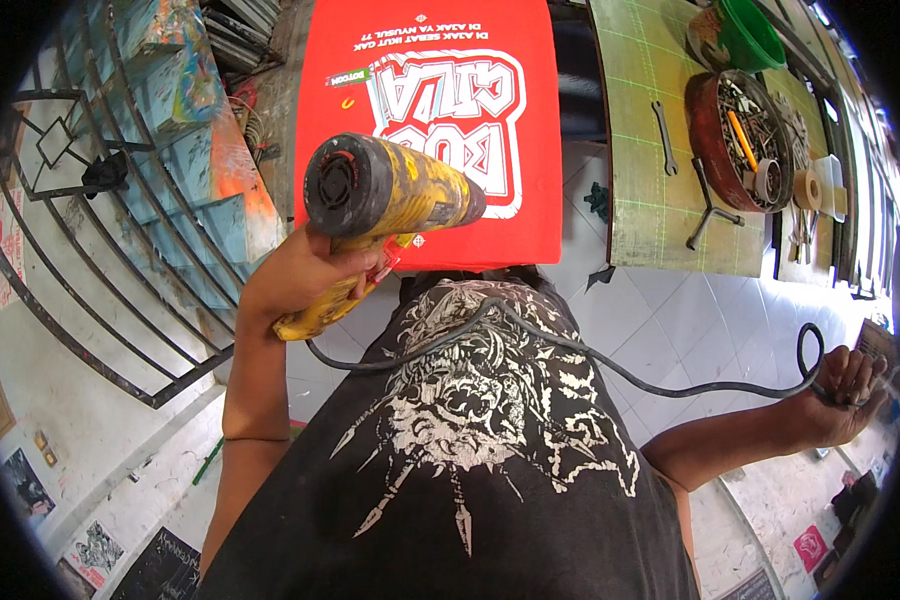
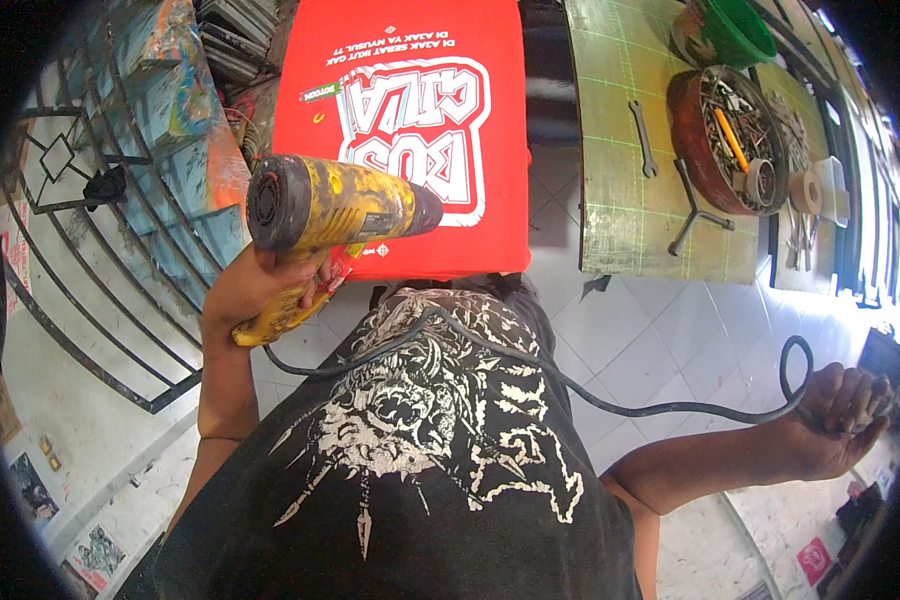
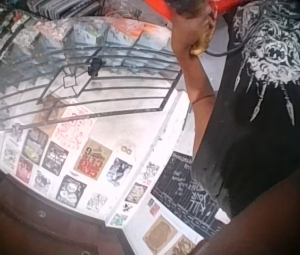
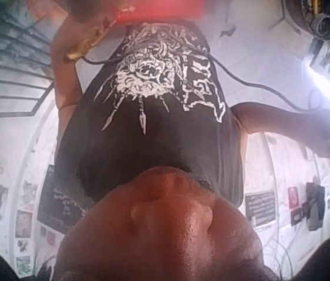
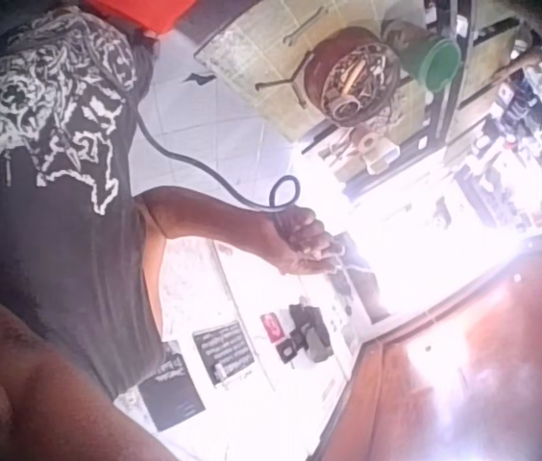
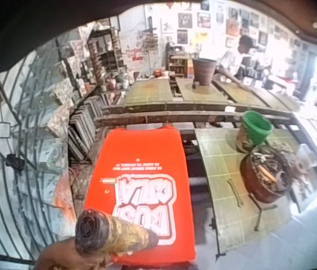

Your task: The person spreads white ink across a mesh screen with a squeegee, lifts the screen, and then uses a heat gun to dry the printed ink on a red t-shirt.

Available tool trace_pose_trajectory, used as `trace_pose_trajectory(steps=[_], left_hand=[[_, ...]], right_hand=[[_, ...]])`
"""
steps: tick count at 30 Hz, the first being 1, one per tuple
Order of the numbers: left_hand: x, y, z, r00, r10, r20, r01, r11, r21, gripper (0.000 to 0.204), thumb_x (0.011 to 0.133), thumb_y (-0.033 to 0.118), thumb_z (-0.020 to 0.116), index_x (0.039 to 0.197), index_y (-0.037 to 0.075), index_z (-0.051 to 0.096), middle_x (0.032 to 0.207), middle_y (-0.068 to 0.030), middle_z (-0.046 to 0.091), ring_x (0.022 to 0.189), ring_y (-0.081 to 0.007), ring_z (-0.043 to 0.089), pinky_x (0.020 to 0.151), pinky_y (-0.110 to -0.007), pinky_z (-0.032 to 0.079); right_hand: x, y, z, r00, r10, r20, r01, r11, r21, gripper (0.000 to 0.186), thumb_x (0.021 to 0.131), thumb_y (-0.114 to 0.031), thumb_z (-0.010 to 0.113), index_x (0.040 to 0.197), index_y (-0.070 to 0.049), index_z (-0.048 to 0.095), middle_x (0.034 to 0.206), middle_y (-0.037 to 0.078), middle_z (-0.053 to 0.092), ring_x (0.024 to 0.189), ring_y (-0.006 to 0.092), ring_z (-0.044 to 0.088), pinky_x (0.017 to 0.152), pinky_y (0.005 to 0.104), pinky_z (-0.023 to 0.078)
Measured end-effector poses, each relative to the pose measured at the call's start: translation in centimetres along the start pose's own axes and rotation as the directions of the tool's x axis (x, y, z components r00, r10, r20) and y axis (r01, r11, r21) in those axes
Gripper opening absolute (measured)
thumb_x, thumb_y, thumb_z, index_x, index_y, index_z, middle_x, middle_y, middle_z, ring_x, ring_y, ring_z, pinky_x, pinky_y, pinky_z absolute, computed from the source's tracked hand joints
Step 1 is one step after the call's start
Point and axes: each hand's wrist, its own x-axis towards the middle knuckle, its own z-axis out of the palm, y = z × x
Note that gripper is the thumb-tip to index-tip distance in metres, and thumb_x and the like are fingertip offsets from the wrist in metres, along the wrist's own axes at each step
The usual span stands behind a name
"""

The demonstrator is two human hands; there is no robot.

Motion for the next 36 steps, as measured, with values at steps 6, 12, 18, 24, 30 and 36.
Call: trace_pose_trajectory(steps=[6, 12, 18, 24, 30, 36], left_hand=[[-0.1, 0.8, 1.0, 1.0, 0.009, 0.018, -0.009, 1.0, 0.01, 0.026, 0.086, 0.009, 0.064, 0.108, 0.0, 0.056, 0.084, -0.0061, 0.061, 0.068, -0.0125, 0.059, 0.06, -0.027, 0.048], [-0.4, 0.9, 1.0, 0.999, -0.002, -0.039, 0.002, 1.0, 0.015, 0.025, 0.085, 0.008, 0.064, 0.107, -0.001, 0.055, 0.085, -0.0061, 0.061, 0.066, -0.0124, 0.059, 0.06, -0.027, 0.048], [-0.3, 1.2, 2.2, 0.998, -0.051, -0.04, 0.052, 0.998, 0.02, 0.025, 0.085, 0.007, 0.063, 0.107, -0.001, 0.055, 0.084, -0.0064, 0.061, 0.065, -0.0121, 0.059, 0.059, -0.027, 0.047], [-1.0, 0.5, 1.5, 0.992, 0.01, -0.126, -0.01, 1.0, -0.001, 0.025, 0.086, 0.006, 0.062, 0.109, -0.002, 0.054, 0.084, -0.0061, 0.061, 0.064, -0.0125, 0.058, 0.061, -0.028, 0.047], [-0.6, 0.8, 2.6, 0.992, -0.015, -0.124, 0.021, 0.998, 0.051, 0.023, 0.086, 0.003, 0.059, 0.108, -0.002, 0.054, 0.084, -0.0066, 0.061, 0.065, -0.0129, 0.058, 0.063, -0.028, 0.047], [-1.2, 1.5, 2.5, 0.99, -0.031, -0.14, 0.032, 0.999, 0.0, 0.024, 0.085, 0.003, 0.06, 0.107, -0.001, 0.054, 0.085, -0.007, 0.061, 0.065, -0.0131, 0.058, 0.063, -0.028, 0.046]], right_hand=[[0.4, 0.3, -0.5, 1.0, -0.005, 0.009, 0.005, 1.0, 0.001, 0.023, 0.091, -0.017, 0.054, 0.093, 0.005, 0.048, 0.057, 0.002, 0.037, 0.045, 0.0092, 0.028, 0.049, 0.0271, 0.025], [0.7, 1.3, -0.1, 0.996, -0.073, -0.044, 0.072, 0.997, -0.022, 0.018, 0.089, -0.014, 0.05, 0.091, 0.003, 0.049, 0.06, 0.003, 0.042, 0.042, 0.0077, 0.03, 0.042, 0.0227, 0.024], [1.4, 1.3, -1.0, 0.996, -0.08, -0.047, 0.078, 0.996, -0.045, 0.022, 0.09, -0.015, 0.051, 0.095, 0.006, 0.05, 0.061, 0.004, 0.042, 0.043, 0.0088, 0.032, 0.043, 0.024, 0.026], [1.6, 2.1, -0.3, 0.974, -0.152, -0.167, 0.118, 0.973, -0.2, 0.02, 0.09, -0.014, 0.049, 0.091, 0.007, 0.046, 0.062, 0.005, 0.039, 0.044, 0.0093, 0.028, 0.046, 0.0258, 0.024], [2.6, 2.5, -1.3, 0.995, -0.078, -0.064, 0.069, 0.989, -0.13, 0.03, 0.091, -0.015, 0.047, 0.095, 0.015, 0.047, 0.061, 0.007, 0.037, 0.046, 0.0097, 0.025, 0.047, 0.0259, 0.023], [3.0, 2.7, -2.4, 0.955, -0.223, -0.193, 0.15, 0.931, -0.333, 0.035, 0.092, -0.014, 0.046, 0.096, 0.02, 0.049, 0.061, 0.009, 0.039, 0.047, 0.0119, 0.026, 0.048, 0.0258, 0.026]])
